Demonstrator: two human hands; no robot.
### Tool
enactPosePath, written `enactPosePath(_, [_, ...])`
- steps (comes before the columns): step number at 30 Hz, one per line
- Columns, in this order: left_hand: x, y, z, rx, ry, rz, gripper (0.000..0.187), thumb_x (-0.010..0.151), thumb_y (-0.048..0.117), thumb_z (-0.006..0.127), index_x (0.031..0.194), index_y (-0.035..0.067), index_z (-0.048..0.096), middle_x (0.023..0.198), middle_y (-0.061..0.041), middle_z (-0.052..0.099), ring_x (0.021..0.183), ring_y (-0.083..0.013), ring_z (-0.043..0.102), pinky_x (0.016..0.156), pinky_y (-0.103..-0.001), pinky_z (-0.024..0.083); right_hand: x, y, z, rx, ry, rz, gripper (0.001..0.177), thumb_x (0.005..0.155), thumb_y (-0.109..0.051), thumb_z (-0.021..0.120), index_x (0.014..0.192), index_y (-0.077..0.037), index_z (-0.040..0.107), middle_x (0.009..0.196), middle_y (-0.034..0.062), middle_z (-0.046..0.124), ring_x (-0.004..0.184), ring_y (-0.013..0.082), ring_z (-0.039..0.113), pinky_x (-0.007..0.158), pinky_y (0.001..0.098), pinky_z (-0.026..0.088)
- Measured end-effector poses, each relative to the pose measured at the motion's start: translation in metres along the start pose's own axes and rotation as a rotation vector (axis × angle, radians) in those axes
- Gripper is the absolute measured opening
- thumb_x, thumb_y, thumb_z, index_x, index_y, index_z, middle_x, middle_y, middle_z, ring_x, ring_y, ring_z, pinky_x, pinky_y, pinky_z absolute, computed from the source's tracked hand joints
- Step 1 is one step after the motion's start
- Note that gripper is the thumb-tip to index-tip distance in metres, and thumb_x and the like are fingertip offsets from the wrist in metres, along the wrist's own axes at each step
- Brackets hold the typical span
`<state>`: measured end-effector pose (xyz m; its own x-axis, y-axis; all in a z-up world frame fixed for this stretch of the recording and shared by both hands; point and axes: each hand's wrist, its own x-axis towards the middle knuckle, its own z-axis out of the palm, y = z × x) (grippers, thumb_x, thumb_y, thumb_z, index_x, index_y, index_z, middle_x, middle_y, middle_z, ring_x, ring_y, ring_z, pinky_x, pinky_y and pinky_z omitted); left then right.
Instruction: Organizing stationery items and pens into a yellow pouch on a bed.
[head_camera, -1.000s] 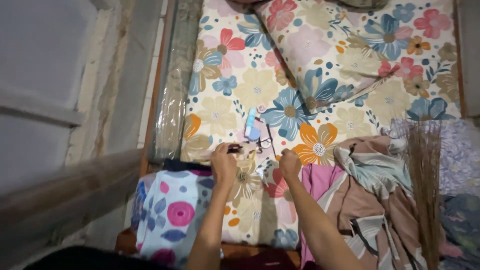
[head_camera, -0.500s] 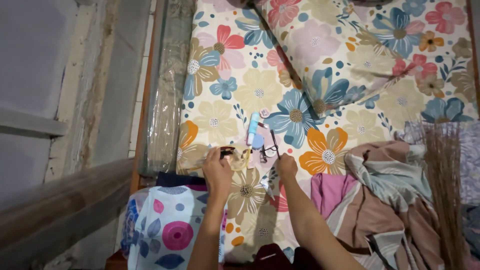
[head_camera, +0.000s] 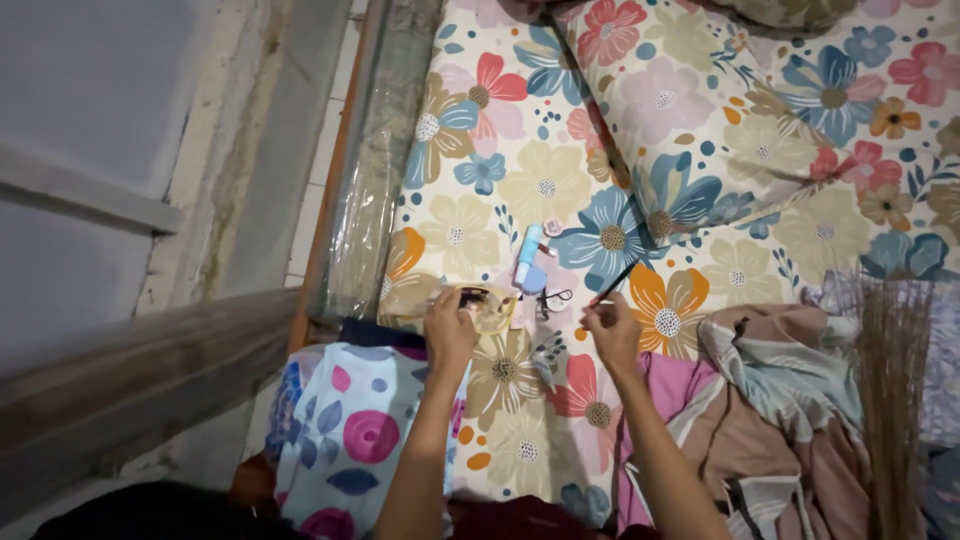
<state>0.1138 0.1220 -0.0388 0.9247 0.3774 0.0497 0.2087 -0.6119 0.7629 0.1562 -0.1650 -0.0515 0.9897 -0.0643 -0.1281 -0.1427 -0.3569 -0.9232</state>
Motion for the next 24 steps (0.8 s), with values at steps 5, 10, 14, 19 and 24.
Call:
enactPosePath(5, [-0.01, -0.008, 0.006, 0.031, 0.022, 0.035, 0.041, 0.079, -0.004, 0.055, 0.117, -0.008, 0.069, 0.122, -0.027, 0.068, 0.115, -0.0426, 0.065, 0.103, -0.046, 0.049, -0.021, -0.029, 0.048, 0.223, -0.117, -0.048, 0.01, 0.098, -0.002, 0.066, 0.106, 0.001, 0.069, 0.089, 0.0118, 0.073, 0.078, 0.0168, 0.073, 0.069, 0.0287, 0.061])
enactPosePath(10, [-0.014, 0.001, -0.009, 0.022, 0.021, 0.025, 0.04, 0.08, -0.004, 0.056, 0.118, -0.007, 0.069, 0.123, -0.027, 0.068, 0.116, -0.0423, 0.064, 0.103, -0.045, 0.049, -0.037, -0.063, 0.103, 0.27, -0.146, -0.137, 0.013, 0.092, -0.001, 0.067, 0.103, 0.0, 0.074, 0.105, 0.0101, 0.066, 0.084, 0.0162, 0.072, 0.074, 0.028, 0.064])
enactPosePath(14, [-0.012, 0.011, -0.022, -0.016, -0.007, -0.04, 0.039, 0.08, -0.002, 0.059, 0.117, -0.006, 0.069, 0.124, -0.025, 0.068, 0.114, -0.0417, 0.065, 0.1, -0.044, 0.05, -0.035, -0.07, 0.131, 0.131, -0.21, -0.409, 0.012, 0.089, -0.001, 0.074, 0.101, 0.0, 0.076, 0.103, 0.0137, 0.071, 0.087, 0.0208, 0.071, 0.077, 0.0308, 0.057])
enactPosePath(19, [-0.015, -0.022, -0.015, -0.014, 0.04, -0.024, 0.039, 0.081, -0.001, 0.059, 0.118, -0.006, 0.069, 0.123, -0.026, 0.068, 0.115, -0.0414, 0.065, 0.102, -0.044, 0.05, -0.035, -0.078, 0.139, 0.208, -0.16, -0.433, 0.014, 0.086, 0.0, 0.077, 0.1, 0.0, 0.076, 0.101, 0.0123, 0.076, 0.091, 0.0224, 0.072, 0.082, 0.0318, 0.057])
enactPosePath(24, [-0.009, -0.031, -0.015, -0.006, 0.051, -0.009, 0.043, 0.078, -0.002, 0.058, 0.119, -0.005, 0.069, 0.123, -0.026, 0.068, 0.115, -0.0412, 0.065, 0.102, -0.044, 0.05, -0.054, -0.083, 0.135, 0.152, -0.247, -0.123, 0.013, 0.085, -0.005, 0.078, 0.098, -0.003, 0.078, 0.095, 0.0101, 0.077, 0.083, 0.0218, 0.073, 0.075, 0.0315, 0.058])
